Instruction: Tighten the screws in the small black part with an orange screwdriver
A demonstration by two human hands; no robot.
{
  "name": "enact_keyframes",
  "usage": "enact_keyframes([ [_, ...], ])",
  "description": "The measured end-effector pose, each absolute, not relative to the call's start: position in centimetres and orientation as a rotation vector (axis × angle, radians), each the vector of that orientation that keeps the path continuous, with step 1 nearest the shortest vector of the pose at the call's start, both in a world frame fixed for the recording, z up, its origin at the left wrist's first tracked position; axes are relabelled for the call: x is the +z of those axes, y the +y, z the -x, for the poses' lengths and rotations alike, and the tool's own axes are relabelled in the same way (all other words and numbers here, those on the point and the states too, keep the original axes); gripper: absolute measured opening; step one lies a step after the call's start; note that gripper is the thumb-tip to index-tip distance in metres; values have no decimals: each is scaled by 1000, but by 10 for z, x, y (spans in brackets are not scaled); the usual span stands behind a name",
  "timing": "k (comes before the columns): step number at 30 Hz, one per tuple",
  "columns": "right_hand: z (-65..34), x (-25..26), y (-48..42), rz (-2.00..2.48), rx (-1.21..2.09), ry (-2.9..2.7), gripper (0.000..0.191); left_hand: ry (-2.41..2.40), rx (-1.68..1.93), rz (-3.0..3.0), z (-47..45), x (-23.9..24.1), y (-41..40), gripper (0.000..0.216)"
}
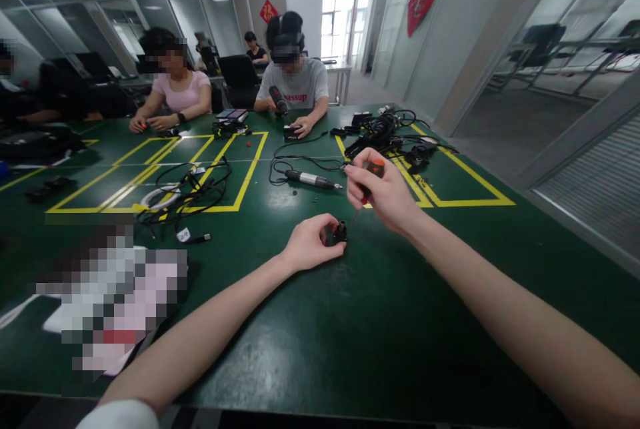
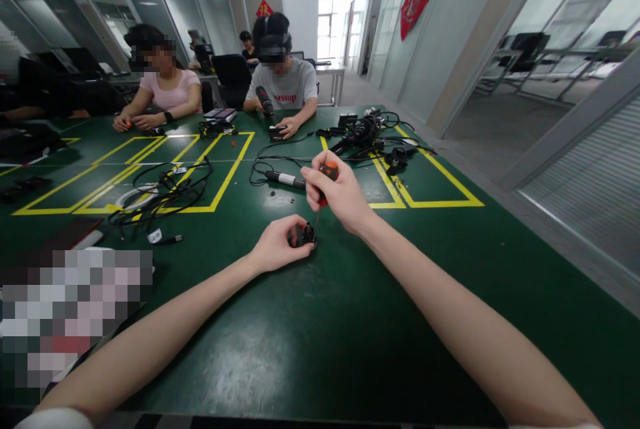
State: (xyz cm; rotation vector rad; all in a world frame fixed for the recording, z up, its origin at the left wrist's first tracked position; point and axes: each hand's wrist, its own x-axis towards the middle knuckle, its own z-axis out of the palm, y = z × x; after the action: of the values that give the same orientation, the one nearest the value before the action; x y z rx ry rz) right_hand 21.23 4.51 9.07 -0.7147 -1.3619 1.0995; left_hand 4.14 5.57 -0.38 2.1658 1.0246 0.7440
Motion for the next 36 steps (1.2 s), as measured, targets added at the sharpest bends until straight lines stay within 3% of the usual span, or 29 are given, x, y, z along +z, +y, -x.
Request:
enact_keyframes([
  [5,-232,108,47,1189,532,-1769,27,1164,619,-2378,-44,1,50,22],
  [7,-238,114,46,1316,460,-1891,28,1205,579,-2439,-46,1,48,22],
  [19,-248,118,49,1312,901,-2076,25,1312,372,-2644,-47,-1,42,29],
  [25,-248,117,49,1300,811,-2172,12,1342,348,-2679,-48,-1,43,28],
  [36,-240,111,47,1298,961,-2248,14,1349,328,-2706,-50,0,45,26],
])
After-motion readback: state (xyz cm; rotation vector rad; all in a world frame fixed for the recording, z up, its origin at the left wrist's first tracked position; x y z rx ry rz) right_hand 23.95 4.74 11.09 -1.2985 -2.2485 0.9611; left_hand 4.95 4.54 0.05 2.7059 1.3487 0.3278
